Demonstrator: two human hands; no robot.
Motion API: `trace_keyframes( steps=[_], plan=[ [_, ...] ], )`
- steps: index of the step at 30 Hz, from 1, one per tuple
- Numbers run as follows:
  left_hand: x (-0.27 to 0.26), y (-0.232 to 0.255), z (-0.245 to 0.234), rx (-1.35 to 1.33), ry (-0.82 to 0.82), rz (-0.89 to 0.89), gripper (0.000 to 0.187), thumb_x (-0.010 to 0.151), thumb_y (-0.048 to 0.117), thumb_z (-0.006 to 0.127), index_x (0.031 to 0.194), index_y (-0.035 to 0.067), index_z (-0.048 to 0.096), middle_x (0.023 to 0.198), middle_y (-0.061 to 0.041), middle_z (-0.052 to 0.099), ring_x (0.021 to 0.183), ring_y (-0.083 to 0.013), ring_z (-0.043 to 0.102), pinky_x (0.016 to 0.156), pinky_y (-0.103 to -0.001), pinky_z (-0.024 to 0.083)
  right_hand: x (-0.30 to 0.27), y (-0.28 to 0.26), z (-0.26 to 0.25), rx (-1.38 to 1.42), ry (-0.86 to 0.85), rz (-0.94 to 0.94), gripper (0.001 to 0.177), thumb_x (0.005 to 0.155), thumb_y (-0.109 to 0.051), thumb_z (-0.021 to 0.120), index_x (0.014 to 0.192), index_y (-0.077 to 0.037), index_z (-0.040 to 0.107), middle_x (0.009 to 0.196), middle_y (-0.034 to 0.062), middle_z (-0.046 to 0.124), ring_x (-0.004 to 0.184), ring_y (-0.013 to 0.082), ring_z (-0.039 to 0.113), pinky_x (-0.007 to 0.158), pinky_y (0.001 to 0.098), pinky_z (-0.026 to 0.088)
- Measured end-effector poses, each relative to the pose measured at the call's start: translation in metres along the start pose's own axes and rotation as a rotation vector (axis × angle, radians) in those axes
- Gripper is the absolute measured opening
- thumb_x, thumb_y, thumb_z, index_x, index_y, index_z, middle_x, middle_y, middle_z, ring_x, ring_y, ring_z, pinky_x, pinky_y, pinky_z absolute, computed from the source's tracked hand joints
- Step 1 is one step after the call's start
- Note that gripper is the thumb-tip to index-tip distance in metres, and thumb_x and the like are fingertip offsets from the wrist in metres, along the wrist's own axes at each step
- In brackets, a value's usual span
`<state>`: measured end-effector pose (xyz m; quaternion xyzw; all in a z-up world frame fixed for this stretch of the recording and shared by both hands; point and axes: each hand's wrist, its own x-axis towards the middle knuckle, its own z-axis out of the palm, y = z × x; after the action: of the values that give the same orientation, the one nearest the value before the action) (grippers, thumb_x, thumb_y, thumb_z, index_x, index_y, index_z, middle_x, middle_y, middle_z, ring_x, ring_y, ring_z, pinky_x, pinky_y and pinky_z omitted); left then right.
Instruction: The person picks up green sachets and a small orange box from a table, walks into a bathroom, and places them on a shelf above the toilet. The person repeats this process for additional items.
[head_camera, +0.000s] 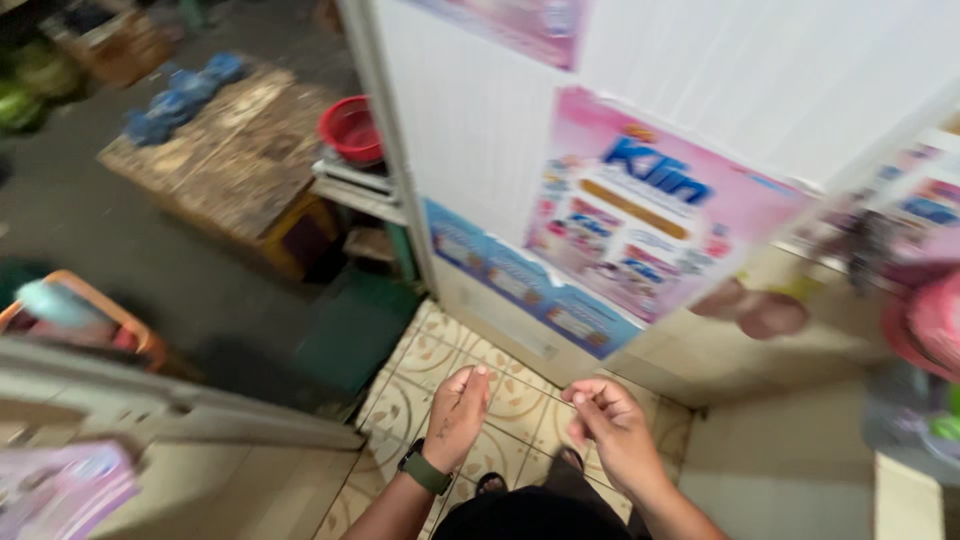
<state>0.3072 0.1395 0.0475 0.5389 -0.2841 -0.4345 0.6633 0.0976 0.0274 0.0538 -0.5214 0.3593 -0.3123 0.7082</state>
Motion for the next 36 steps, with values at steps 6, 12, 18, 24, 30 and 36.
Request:
trace_keyframes(
  steps=[6,12,18,24,30,36],
  plan=[
    [0.031,0.01,-0.031,-0.036,0.161,0.143,0.042,0.109,0.029,0.051,0.076,0.003,0.057,0.068,0.001,0.056,0.062,-0.0085,0.05,0.058,-0.025,0.042,0.05,0.007,0.066,0.07,-0.066,0.175,0.016,0.102,-0.018,0.056,0.102,-0.004,0.064,0.055,0.0013,0.048,0.041,0.0083,0.036,0.038,0.0244,0.028],
    [0.065,0.03,-0.071,-0.096,0.315,0.352,0.022,0.11,0.019,0.055,0.107,0.0,0.065,0.093,-0.001,0.063,0.083,-0.0082,0.056,0.077,-0.024,0.049,0.136,0.033,0.105,0.306,-0.38,0.013,0.04,0.116,-0.023,0.052,0.081,-0.006,0.053,0.061,0.0053,0.053,0.048,0.0132,0.043,0.045,0.028,0.035],
    [0.12,0.055,-0.146,-0.096,0.567,-0.032,0.025,0.101,0.021,0.051,0.109,0.008,0.069,0.069,0.002,0.058,0.052,-0.0082,0.046,0.047,-0.025,0.039,0.232,0.053,0.164,-0.067,-0.411,-0.034,0.012,0.099,-0.013,0.062,0.101,-0.003,0.067,0.079,0.0049,0.062,0.06,0.0095,0.052,0.056,0.0255,0.042],
    [0.208,0.056,-0.196,0.175,0.592,0.172,0.042,0.112,0.03,0.052,0.084,0.0,0.061,0.067,0.002,0.05,0.061,-0.0066,0.046,0.056,-0.028,0.043,0.339,0.075,0.189,0.118,-0.507,0.204,0.038,0.117,-0.025,0.06,0.086,-0.002,0.059,0.064,0.0033,0.053,0.046,0.0081,0.041,0.042,0.0253,0.031],
    [0.26,0.065,-0.229,0.298,0.599,0.272,0.046,0.108,0.029,0.055,0.075,0.0,0.068,0.071,-0.002,0.063,0.072,-0.0094,0.06,0.069,-0.026,0.049,0.397,0.048,0.257,-0.067,-0.597,-0.089,0.028,0.11,-0.018,0.058,0.106,0.006,0.073,0.093,0.009,0.067,0.078,0.0083,0.058,0.076,0.0265,0.049],
    [0.309,0.098,-0.259,0.016,0.683,0.276,0.021,0.097,0.017,0.063,0.113,0.005,0.068,0.097,-0.001,0.068,0.083,-0.007,0.06,0.075,-0.024,0.052,0.411,0.0,0.322,-0.011,-0.455,0.255,0.026,0.091,-0.011,0.06,0.117,-0.008,0.06,0.089,0.0046,0.074,0.045,0.0062,0.043,0.039,0.0228,0.034]
  ],
)
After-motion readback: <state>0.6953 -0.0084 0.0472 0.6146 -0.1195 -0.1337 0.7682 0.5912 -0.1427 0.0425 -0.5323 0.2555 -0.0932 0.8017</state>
